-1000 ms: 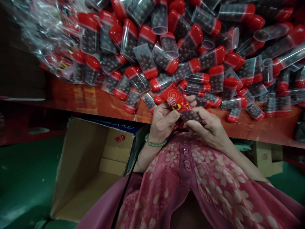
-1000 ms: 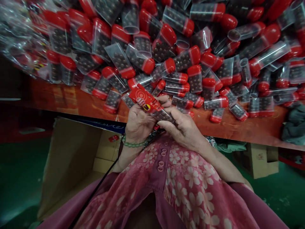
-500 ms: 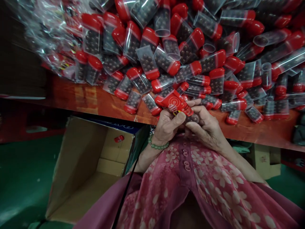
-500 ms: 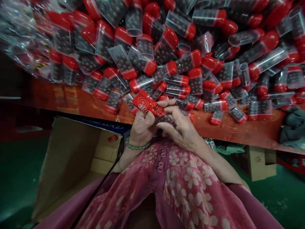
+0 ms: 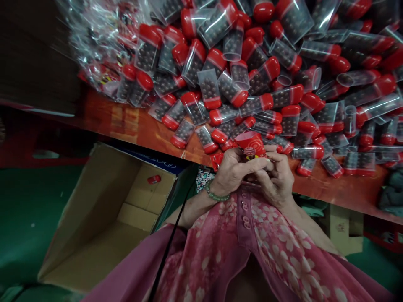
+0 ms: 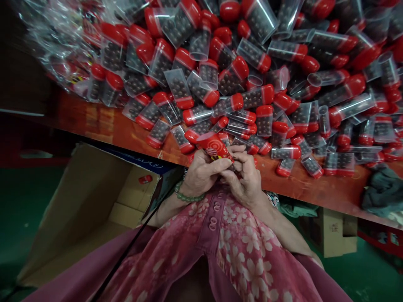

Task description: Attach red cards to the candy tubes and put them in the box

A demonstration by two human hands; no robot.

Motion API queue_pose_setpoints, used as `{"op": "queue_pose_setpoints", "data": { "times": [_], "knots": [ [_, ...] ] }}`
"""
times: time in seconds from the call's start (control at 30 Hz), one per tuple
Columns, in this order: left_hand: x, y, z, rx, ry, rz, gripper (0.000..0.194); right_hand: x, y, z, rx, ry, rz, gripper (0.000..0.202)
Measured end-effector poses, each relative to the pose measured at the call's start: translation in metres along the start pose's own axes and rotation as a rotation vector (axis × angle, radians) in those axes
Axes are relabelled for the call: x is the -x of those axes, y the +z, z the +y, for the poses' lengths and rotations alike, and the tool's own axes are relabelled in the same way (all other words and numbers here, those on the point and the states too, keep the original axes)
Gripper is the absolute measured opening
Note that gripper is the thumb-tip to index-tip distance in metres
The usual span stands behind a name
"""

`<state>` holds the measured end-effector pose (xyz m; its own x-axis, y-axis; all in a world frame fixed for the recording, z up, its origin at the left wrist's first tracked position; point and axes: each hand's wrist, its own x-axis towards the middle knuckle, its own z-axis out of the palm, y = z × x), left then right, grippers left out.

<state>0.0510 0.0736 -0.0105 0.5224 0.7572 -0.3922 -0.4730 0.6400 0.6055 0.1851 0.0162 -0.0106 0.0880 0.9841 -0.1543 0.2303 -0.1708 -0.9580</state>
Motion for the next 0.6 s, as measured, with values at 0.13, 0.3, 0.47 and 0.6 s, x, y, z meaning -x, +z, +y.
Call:
{"op": "queue_pose_setpoints", "data": {
  "times": [0.13,0.3,0.47,0.6],
  "knots": [
    [-0.001,0.0,0.001,0.005,-0.019,0.01,0.046,-0.005,-0.003,-0.005,-0.05,-0.018,-0.038,0.022],
    [-0.001,0.002,-0.004,0.017,0.107,-0.002,0.059,-0.006,-0.007,-0.004,-0.086,-0.008,-0.063,0.027],
    [0.004,0.007,-0.015,-0.087,0.109,0.013,0.052,0.0,-0.008,0.006,-0.098,-0.037,-0.021,0.038],
    [0.009,0.015,-0.014,-0.156,0.118,0.017,0.059,0.0,-0.009,0.008,-0.041,-0.147,0.084,0.04]
  ]
}}
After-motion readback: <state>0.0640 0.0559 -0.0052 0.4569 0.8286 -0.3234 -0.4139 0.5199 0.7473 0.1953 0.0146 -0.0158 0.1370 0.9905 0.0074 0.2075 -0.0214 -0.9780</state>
